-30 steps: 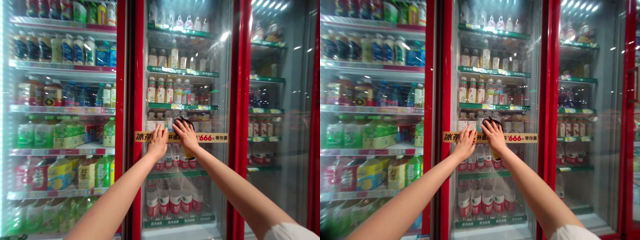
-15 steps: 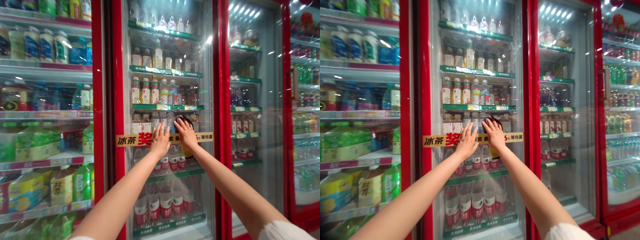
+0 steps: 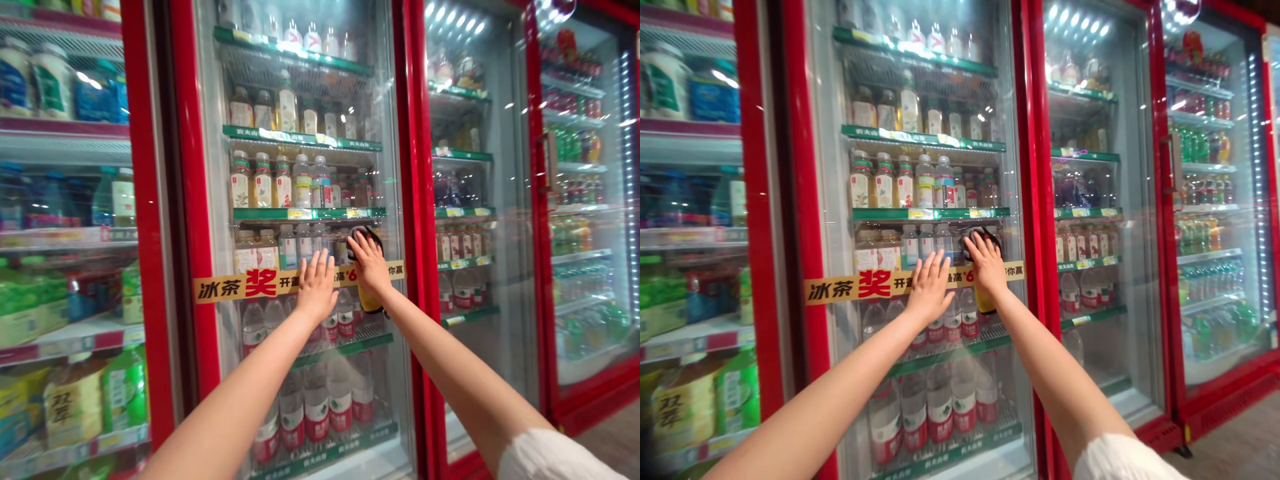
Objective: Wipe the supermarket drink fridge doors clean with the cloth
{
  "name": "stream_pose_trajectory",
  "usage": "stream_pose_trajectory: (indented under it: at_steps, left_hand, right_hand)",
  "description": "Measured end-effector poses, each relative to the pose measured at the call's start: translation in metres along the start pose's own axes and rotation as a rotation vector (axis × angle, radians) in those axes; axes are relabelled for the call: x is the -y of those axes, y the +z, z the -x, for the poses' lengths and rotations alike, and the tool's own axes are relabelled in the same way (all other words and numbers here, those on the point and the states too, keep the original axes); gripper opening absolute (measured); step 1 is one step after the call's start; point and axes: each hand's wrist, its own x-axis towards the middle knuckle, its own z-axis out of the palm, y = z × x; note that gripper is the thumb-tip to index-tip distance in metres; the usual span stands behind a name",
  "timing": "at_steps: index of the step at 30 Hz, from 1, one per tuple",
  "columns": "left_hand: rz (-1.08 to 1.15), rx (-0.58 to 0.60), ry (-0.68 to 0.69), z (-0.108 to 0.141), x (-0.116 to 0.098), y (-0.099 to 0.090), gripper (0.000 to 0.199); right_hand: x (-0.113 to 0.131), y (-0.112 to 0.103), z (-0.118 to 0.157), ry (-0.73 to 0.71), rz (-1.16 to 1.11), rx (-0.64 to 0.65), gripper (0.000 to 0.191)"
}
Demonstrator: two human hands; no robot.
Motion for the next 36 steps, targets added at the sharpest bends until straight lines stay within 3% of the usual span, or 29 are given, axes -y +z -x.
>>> stream_pose_trajectory:
  at_steps: [2, 5, 8, 11, 15, 18, 22, 26, 29, 33, 36]
  left_hand:
    - [0.004, 0.008, 0.011, -0.001, -0.009, 0.003, 0.084]
    - [0.005, 0.043, 0.045, 0.001, -0.018, 0.006, 0.083]
    - [0.013, 0.068, 0.073, 0.0, -0.024, 0.009, 0.083]
    - [0.024, 0.082, 0.103, -0.007, -0.033, 0.011, 0.086]
    - [0.007, 0.132, 0.094, -0.015, -0.049, 0.017, 0.095]
    - [-0.018, 0.137, 0.088, -0.015, -0.055, 0.023, 0.102]
    - [-0.026, 0.143, 0.107, -0.014, -0.052, 0.03, 0.114]
    - [-0.02, 0.133, 0.108, -0.016, -0.049, 0.035, 0.12]
    - [-0.014, 0.12, 0.118, -0.017, -0.049, 0.036, 0.119]
    - [-0.021, 0.116, 0.129, -0.016, -0.049, 0.034, 0.117]
    - [-0.026, 0.11, 0.132, -0.016, -0.049, 0.033, 0.117]
  right_hand:
    - [-0.008, 0.001, 0.001, 0.06, -0.009, -0.038, 0.076]
    - [-0.014, 0.007, 0.025, 0.177, 0.013, -0.075, 0.074]
    - [-0.014, 0.008, 0.041, 0.12, 0.064, -0.009, 0.067]
    - [-0.024, -0.004, 0.027, 0.039, 0.071, 0.055, 0.068]
    - [-0.051, -0.015, 0.006, 0.168, 0.014, -0.039, 0.067]
    - [-0.063, -0.007, 0.025, 0.292, -0.013, -0.11, 0.067]
    - [-0.062, 0.003, 0.052, 0.302, 0.011, -0.082, 0.067]
    - [-0.065, -0.009, 0.023, 0.291, 0.083, -0.017, 0.068]
    - [-0.073, -0.013, 0.005, 0.297, 0.064, -0.072, 0.068]
    - [-0.075, 0.004, 0.046, 0.303, -0.007, -0.155, 0.068]
    - [-0.075, 0.013, 0.074, 0.297, -0.002, -0.115, 0.069]
